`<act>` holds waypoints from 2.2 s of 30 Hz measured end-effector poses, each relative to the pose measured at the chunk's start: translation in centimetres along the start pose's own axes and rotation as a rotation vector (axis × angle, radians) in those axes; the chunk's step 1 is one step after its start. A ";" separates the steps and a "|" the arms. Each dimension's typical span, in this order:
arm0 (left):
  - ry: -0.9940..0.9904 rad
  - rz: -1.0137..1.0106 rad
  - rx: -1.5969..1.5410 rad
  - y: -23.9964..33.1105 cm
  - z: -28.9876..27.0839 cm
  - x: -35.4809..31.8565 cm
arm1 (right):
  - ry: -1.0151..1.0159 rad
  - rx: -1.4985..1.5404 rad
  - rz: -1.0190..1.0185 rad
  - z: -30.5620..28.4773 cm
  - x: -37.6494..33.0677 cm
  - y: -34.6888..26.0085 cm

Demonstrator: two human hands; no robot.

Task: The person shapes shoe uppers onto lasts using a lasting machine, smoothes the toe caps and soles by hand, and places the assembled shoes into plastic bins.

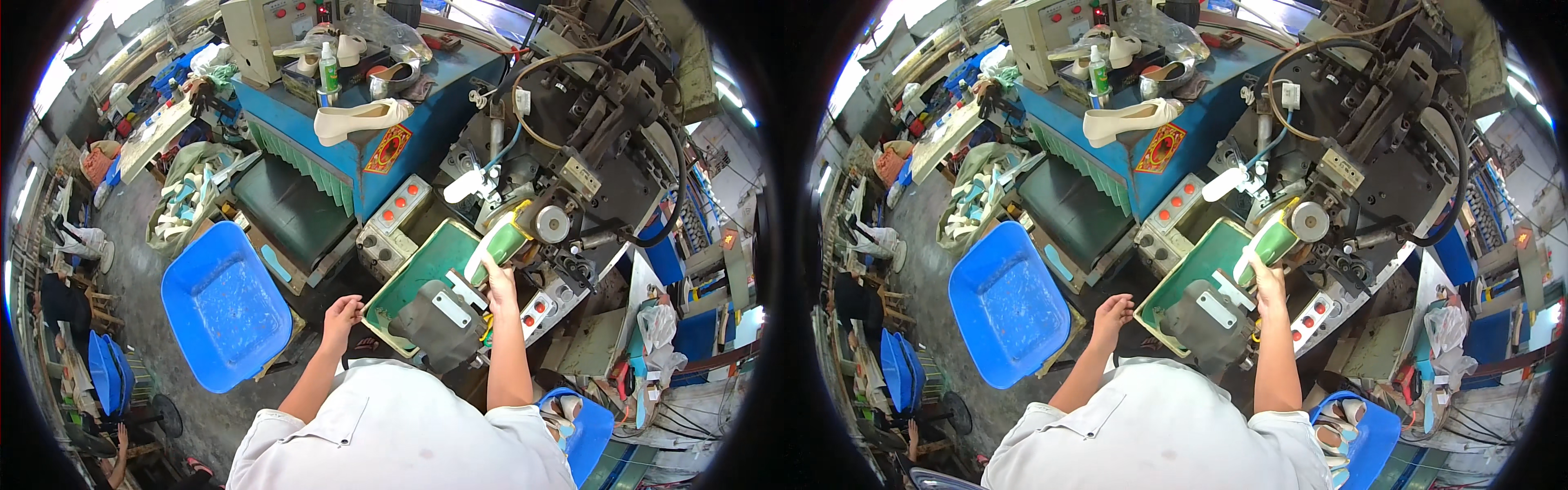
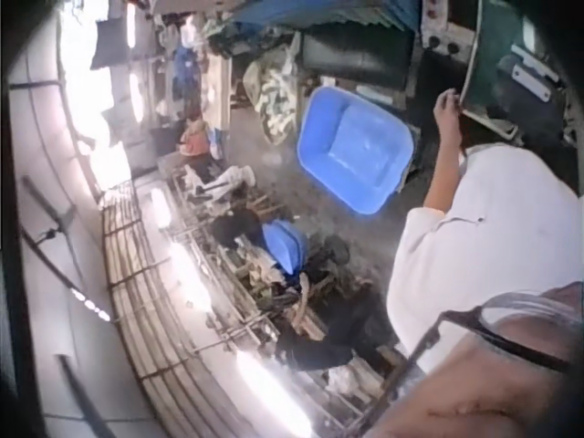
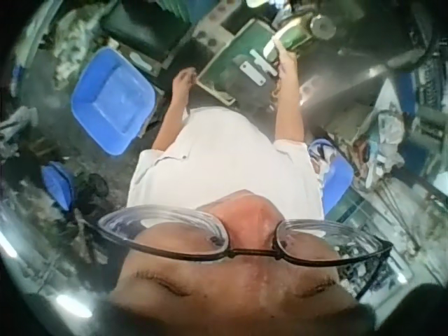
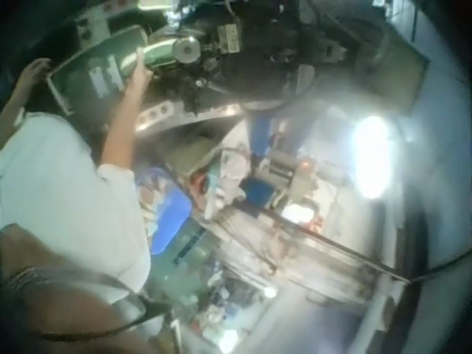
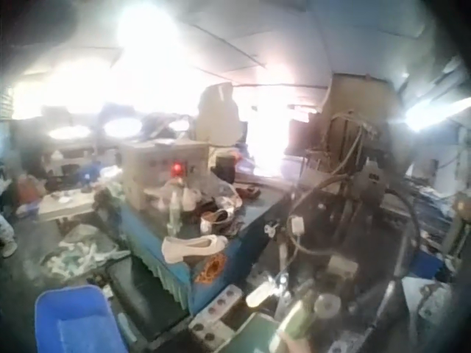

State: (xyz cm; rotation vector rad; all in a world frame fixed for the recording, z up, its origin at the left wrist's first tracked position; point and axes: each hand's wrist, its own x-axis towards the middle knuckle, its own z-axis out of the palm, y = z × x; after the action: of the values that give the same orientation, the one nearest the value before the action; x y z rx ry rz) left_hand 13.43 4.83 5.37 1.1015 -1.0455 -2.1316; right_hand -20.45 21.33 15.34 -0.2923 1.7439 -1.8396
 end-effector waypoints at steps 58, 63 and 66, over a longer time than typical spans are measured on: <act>-0.839 0.560 0.133 11.6 20.4 -2.5 | 0.465 -0.393 -0.408 5.7 -19.7 -1.8; -1.002 0.604 0.172 12.3 19.7 -4.2 | 0.317 -0.440 -0.656 4.7 -20.6 -8.4; -1.016 0.714 0.396 12.6 19.7 -6.1 | 0.193 -0.389 -0.601 5.7 -21.3 -11.2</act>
State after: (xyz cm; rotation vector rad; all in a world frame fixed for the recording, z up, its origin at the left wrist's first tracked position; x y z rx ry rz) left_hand 1.33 9.86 25.69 -0.3584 -1.9717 -1.8364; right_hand -3.13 27.90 31.71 -0.9008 2.3328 -1.9478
